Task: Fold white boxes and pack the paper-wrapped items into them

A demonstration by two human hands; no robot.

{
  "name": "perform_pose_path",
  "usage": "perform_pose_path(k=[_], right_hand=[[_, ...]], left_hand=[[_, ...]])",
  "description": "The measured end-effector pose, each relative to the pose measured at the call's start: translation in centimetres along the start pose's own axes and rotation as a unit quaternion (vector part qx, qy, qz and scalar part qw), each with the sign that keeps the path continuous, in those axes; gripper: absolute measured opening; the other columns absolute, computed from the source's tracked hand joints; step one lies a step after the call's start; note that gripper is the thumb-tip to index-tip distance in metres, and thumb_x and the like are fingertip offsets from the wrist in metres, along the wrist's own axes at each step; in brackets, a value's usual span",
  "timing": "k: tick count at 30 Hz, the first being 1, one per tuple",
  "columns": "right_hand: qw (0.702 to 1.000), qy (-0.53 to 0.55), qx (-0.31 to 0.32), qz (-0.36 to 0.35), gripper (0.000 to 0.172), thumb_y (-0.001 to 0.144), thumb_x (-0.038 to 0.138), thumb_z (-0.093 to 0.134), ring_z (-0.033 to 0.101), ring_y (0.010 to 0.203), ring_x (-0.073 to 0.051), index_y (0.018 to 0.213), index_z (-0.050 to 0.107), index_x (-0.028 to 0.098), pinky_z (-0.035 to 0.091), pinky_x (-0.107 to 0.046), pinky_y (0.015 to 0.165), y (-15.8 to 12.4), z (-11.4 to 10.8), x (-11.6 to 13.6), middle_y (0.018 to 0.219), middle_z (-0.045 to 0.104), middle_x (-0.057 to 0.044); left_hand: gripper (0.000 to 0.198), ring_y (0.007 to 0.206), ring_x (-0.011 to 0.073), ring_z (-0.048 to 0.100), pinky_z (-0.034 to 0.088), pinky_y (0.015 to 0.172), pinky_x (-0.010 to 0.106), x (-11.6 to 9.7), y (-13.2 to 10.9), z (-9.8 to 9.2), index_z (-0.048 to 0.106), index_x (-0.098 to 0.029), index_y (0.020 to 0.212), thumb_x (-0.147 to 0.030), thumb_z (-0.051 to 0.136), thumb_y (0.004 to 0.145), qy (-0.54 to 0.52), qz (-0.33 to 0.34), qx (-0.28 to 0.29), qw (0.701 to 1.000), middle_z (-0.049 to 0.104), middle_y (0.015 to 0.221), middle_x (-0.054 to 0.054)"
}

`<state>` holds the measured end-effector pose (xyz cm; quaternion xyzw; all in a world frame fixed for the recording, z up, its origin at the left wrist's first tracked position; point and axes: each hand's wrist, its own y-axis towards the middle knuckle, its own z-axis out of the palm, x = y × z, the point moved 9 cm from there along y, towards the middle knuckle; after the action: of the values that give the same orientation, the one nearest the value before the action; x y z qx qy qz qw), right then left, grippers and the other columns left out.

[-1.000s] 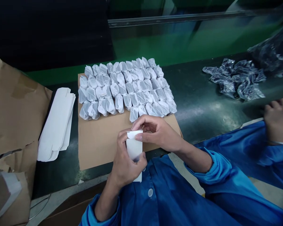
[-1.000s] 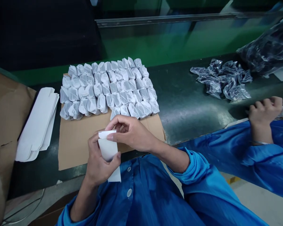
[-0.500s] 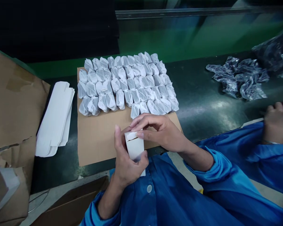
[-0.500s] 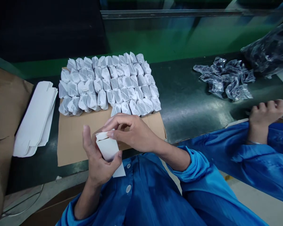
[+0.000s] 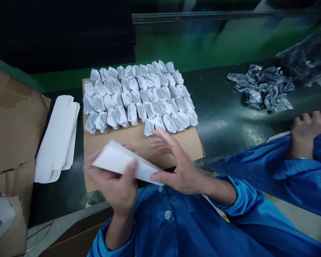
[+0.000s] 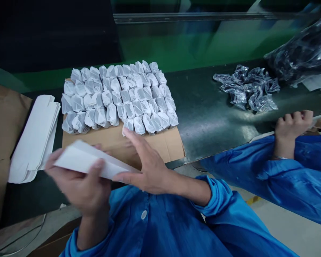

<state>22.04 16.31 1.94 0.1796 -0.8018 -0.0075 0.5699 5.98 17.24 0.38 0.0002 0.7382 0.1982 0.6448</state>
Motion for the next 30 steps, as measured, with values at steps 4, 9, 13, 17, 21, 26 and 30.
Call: perform_pose_path(k=[4,9,13,17,21,26,30], right_hand=[[0.982,-0.047,0.15,0.102,0.062,0.091,0.036,0.067,0.068,0.11,-0.024,0.148,0.046,0.027,0.057,-0.04,0.093,-0.8,2.6,-2.3,0.135,0.065,-0.007],[0.937,-0.275,0.208,-0.056,0.047,0.103,0.038,0.048,0.063,0.109,-0.027,0.145,0.048,0.018,0.054,-0.042,0.086,3.0,1.1,0.4,0.126,0.067,-0.013],[0.807,-0.528,0.198,-0.177,0.033,0.102,0.012,0.035,0.055,0.112,-0.029,0.119,0.063,0.017,0.05,-0.045,0.087,7.6,0.9,1.6,0.119,0.065,-0.013],[0.77,-0.532,0.285,-0.208,0.028,0.102,0.015,0.038,0.054,0.111,-0.027,0.1,0.065,0.02,0.048,-0.042,0.092,8.4,2.3,1.5,0.105,0.067,-0.009],[0.886,-0.39,0.232,-0.095,0.029,0.103,0.033,0.046,0.061,0.101,-0.025,0.126,0.059,0.02,0.049,-0.04,0.088,6.2,-2.1,2.2,0.114,0.067,-0.009],[0.903,-0.388,0.18,0.049,0.037,0.103,0.037,0.047,0.066,0.104,-0.026,0.135,0.056,0.021,0.052,-0.038,0.086,0.1,-5.9,-2.4,0.119,0.069,-0.011],[0.903,-0.42,0.065,0.067,0.046,0.099,0.044,0.054,0.063,0.108,-0.028,0.135,0.056,0.015,0.053,-0.042,0.086,-3.4,-5.8,-4.5,0.124,0.066,-0.016]], left_hand=[[0.052,0.131,0.0313,0.056,0.048,0.108,0.056,0.5,2.0,-4.5,0.041,-0.03,0.14,-0.034,0.062,0.093,0.093,0.032,-0.07,0.993,0.055,0.139,0.007],[0.09,0.142,0.0401,0.044,0.027,0.119,0.066,0.2,0.6,-2.1,0.031,-0.03,0.154,-0.045,0.078,0.079,0.375,0.271,0.235,0.855,0.051,0.151,0.011],[0.056,0.114,0.0325,0.064,0.045,0.103,0.051,2.0,-0.5,-1.1,0.051,-0.029,0.141,-0.042,0.066,0.089,0.413,0.315,0.326,0.79,0.07,0.126,0.01],[0.056,0.106,0.0321,0.066,0.046,0.098,0.047,1.8,0.0,-1.9,0.053,-0.026,0.139,-0.045,0.066,0.088,0.447,0.302,0.277,0.795,0.071,0.119,0.011],[0.064,0.132,0.0377,0.052,0.034,0.112,0.057,0.1,-0.9,-0.5,0.045,-0.025,0.147,-0.045,0.064,0.09,0.413,0.302,0.305,0.803,0.054,0.146,0.017],[0.055,0.136,0.0339,0.049,0.037,0.108,0.056,0.6,-2.9,3.7,0.055,-0.037,0.136,-0.011,0.053,0.087,0.337,0.313,0.44,0.771,0.049,0.152,0.009],[0.057,0.128,0.0321,0.053,0.042,0.092,0.05,1.6,-3.2,4.3,0.064,-0.039,0.122,-0.003,0.048,0.082,0.344,0.334,0.442,0.758,0.05,0.15,0.007]])
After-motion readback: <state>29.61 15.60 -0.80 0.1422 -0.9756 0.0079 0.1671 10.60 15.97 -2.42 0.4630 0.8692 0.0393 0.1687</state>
